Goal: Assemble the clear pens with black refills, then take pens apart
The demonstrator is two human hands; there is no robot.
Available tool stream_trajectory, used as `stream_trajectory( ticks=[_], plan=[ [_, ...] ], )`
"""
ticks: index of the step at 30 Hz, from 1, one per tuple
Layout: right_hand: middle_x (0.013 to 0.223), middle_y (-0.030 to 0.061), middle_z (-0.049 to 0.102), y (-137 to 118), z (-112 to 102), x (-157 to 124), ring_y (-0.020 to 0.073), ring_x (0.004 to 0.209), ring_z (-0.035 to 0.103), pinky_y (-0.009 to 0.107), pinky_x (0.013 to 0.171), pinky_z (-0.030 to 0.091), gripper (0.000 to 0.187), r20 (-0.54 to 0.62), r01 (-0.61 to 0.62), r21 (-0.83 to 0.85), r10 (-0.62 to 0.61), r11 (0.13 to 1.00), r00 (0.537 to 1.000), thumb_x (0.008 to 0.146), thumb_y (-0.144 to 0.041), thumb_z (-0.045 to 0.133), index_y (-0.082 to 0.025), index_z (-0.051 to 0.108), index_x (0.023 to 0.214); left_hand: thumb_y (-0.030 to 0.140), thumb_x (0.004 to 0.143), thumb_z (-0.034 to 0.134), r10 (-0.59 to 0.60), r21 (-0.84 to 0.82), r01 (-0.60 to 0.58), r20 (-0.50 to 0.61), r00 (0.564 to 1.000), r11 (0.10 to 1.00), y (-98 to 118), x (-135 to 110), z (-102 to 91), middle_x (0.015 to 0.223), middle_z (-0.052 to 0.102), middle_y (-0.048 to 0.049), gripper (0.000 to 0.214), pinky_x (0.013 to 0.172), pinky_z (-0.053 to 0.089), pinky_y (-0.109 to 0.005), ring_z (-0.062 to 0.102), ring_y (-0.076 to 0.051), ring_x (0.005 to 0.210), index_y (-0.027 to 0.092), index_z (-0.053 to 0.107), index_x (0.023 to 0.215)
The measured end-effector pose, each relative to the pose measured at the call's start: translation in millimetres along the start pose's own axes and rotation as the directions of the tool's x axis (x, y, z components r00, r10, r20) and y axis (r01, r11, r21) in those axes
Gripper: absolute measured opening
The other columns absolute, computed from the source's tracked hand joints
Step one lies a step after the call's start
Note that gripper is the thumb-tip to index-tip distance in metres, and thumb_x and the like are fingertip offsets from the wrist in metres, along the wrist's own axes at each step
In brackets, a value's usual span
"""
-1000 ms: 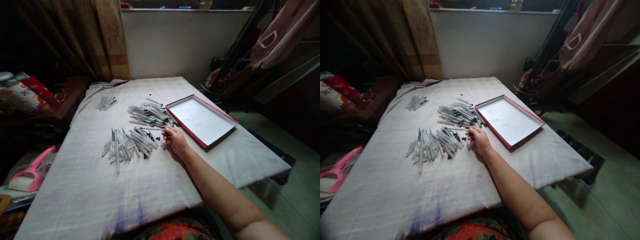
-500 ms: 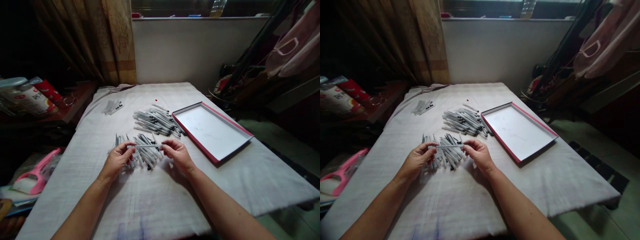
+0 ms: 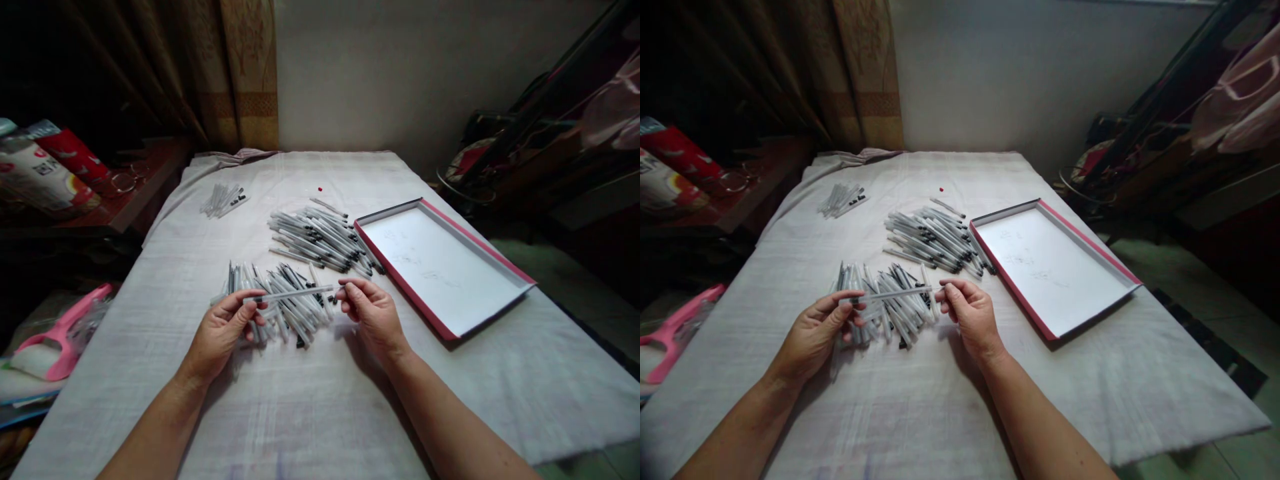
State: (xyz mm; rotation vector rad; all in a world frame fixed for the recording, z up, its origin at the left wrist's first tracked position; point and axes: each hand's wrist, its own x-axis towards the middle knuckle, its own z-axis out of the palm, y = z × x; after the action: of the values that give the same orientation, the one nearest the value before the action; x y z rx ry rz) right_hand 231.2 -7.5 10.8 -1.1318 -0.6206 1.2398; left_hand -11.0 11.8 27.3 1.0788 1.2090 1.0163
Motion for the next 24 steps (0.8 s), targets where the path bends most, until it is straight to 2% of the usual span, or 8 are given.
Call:
stream_trajectory(
  ticks=[5, 8, 11, 15, 17, 20, 22, 24],
  plan=[
    [0.061, -0.0008, 0.066, -8.6, -14.5, 11.1, 0.0062, 0.045, 0.050, 0.014, 0.036, 0.028, 0.024, -0.202, 0.155, -0.013, -0.155, 0.988, 0.967, 0.069, -0.037, 0.074, -0.018, 0.069, 0.082, 0.044, 0.059, 0.084, 0.022, -0.149, -0.051, -0.185, 0.982, 0.987, 2.0, 10.4, -18.7, 0.076, 0.070, -0.0036, 0.042, 0.038, 0.042, -0.015, 0.062, -0.013, 0.057, 0.017, 0.071, 0.089],
    [0.066, 0.0026, 0.070, -6.6, -17.1, 11.4, 0.0085, 0.047, 0.055, 0.016, 0.037, 0.033, 0.020, -0.198, 0.197, -0.133, -0.221, 0.971, 0.955, 0.072, -0.035, 0.071, -0.017, 0.069, 0.082, 0.041, 0.058, 0.085, 0.040, -0.179, -0.086, -0.247, 0.968, 0.980, 2.4, 15.6, -26.4, 0.079, 0.071, -0.0022, 0.041, 0.038, 0.042, -0.015, 0.063, -0.012, 0.059, 0.019, 0.071, 0.089],
    [0.072, 0.0051, 0.074, 1.6, -14.5, 5.0, 0.0124, 0.054, 0.062, 0.021, 0.044, 0.045, 0.016, -0.072, 0.274, -0.356, -0.318, 0.893, 0.945, 0.078, -0.031, 0.067, -0.018, 0.071, 0.085, 0.040, 0.058, 0.085, 0.024, -0.175, -0.071, -0.254, 0.967, 0.982, 1.8, 16.1, -27.4, 0.080, 0.071, -0.0022, 0.041, 0.039, 0.043, -0.015, 0.063, -0.013, 0.060, 0.019, 0.070, 0.091],
    [0.076, 0.0051, 0.076, 11.3, -13.3, -3.2, 0.0155, 0.062, 0.068, 0.026, 0.058, 0.053, 0.013, 0.181, 0.461, -0.611, -0.453, 0.644, 0.873, 0.082, -0.021, 0.061, -0.018, 0.073, 0.088, 0.045, 0.061, 0.083, -0.008, -0.139, -0.020, -0.200, 0.980, 0.990, 0.1, 12.6, -22.9, 0.079, 0.071, -0.0038, 0.044, 0.040, 0.043, -0.016, 0.065, -0.014, 0.062, 0.019, 0.070, 0.094],
    [0.078, 0.0051, 0.075, 12.5, -14.2, -4.8, 0.0157, 0.065, 0.068, 0.027, 0.060, 0.053, 0.014, 0.312, 0.551, -0.668, -0.484, 0.500, 0.817, 0.082, -0.016, 0.060, -0.018, 0.072, 0.088, 0.048, 0.063, 0.081, -0.013, -0.100, -0.004, -0.168, 0.986, 0.995, -1.7, 11.1, -21.2, 0.080, 0.072, -0.0053, 0.046, 0.041, 0.042, -0.016, 0.066, -0.016, 0.065, 0.018, 0.069, 0.096],
    [0.076, 0.0055, 0.073, 10.1, -14.4, -5.8, 0.0170, 0.069, 0.067, 0.029, 0.066, 0.053, 0.017, 0.458, 0.641, -0.683, -0.478, 0.350, 0.749, 0.081, -0.013, 0.057, -0.018, 0.072, 0.086, 0.053, 0.068, 0.077, 0.002, -0.014, -0.003, -0.132, 0.991, 1.000, -4.7, 9.3, -20.4, 0.083, 0.073, -0.0081, 0.048, 0.042, 0.044, -0.018, 0.067, -0.019, 0.069, 0.017, 0.068, 0.099],
    [0.074, 0.0059, 0.072, 7.4, -13.1, -6.6, 0.0183, 0.070, 0.065, 0.031, 0.068, 0.052, 0.016, 0.516, 0.660, -0.695, -0.441, 0.287, 0.735, 0.080, -0.015, 0.057, -0.018, 0.072, 0.083, 0.055, 0.070, 0.075, 0.019, 0.047, -0.014, -0.111, 0.994, 0.999, -5.5, 7.9, -19.8, 0.087, 0.073, -0.0094, 0.049, 0.044, 0.045, -0.020, 0.068, -0.019, 0.070, 0.017, 0.067, 0.100],
    [0.072, 0.0061, 0.070, 4.9, -11.1, -7.7, 0.0189, 0.069, 0.064, 0.032, 0.067, 0.050, 0.014, 0.522, 0.646, -0.712, -0.407, 0.276, 0.749, 0.081, -0.019, 0.058, -0.019, 0.072, 0.082, 0.056, 0.070, 0.074, 0.031, 0.097, -0.022, -0.087, 0.996, 0.995, -4.4, 5.6, -18.2, 0.086, 0.074, -0.0095, 0.049, 0.046, 0.046, -0.021, 0.067, -0.019, 0.070, 0.017, 0.067, 0.100]
  ],
)
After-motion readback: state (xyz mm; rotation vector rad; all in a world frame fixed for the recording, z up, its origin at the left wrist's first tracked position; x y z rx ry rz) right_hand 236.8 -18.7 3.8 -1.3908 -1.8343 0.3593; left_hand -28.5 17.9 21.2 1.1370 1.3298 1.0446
